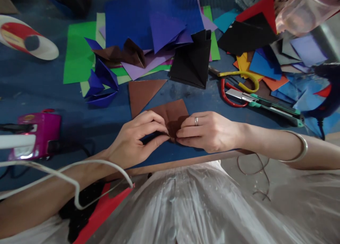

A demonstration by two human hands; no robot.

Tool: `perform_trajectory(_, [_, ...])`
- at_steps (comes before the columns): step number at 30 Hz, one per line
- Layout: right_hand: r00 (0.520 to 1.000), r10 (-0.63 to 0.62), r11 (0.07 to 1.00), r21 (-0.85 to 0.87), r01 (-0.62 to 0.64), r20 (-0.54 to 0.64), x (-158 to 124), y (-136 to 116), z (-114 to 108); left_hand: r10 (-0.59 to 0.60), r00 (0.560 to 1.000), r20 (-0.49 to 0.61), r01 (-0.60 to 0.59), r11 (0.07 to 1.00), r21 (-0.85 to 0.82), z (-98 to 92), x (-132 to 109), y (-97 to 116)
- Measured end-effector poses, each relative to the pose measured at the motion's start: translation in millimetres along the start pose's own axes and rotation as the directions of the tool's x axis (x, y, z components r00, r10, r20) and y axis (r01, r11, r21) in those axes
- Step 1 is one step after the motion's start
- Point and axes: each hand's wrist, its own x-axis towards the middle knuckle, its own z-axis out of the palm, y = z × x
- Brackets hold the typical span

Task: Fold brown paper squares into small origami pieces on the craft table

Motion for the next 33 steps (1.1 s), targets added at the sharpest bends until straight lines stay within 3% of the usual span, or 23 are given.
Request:
perform_trajectory(7, [0.999, 0.015, 1.0, 0.013, -0.015, -0.05, 1, -2, 1, -0.09, 0.994, -0.065, 0.096, 0.989, 0.111, 8.5, 2, 2])
perform_trajectory(14, [0.999, 0.021, 1.0, -0.002, -0.021, -0.037, 1, -2, 1, -0.141, 0.989, -0.053, 0.148, 0.974, 0.171, 13.0, 6, 3])
perform_trajectory(29, [0.999, 0.017, 0.999, -0.042, -0.018, -0.033, 0, -2, 2, 0.084, 0.994, -0.07, -0.061, 0.96, 0.272, 15.1, 0, -1])
perform_trajectory(33, [1.0, 0.025, 0.999, -0.047, -0.025, -0.019, 0, -2, 1, 0.203, 0.973, -0.106, -0.145, 0.904, 0.402, 13.6, -4, -1])
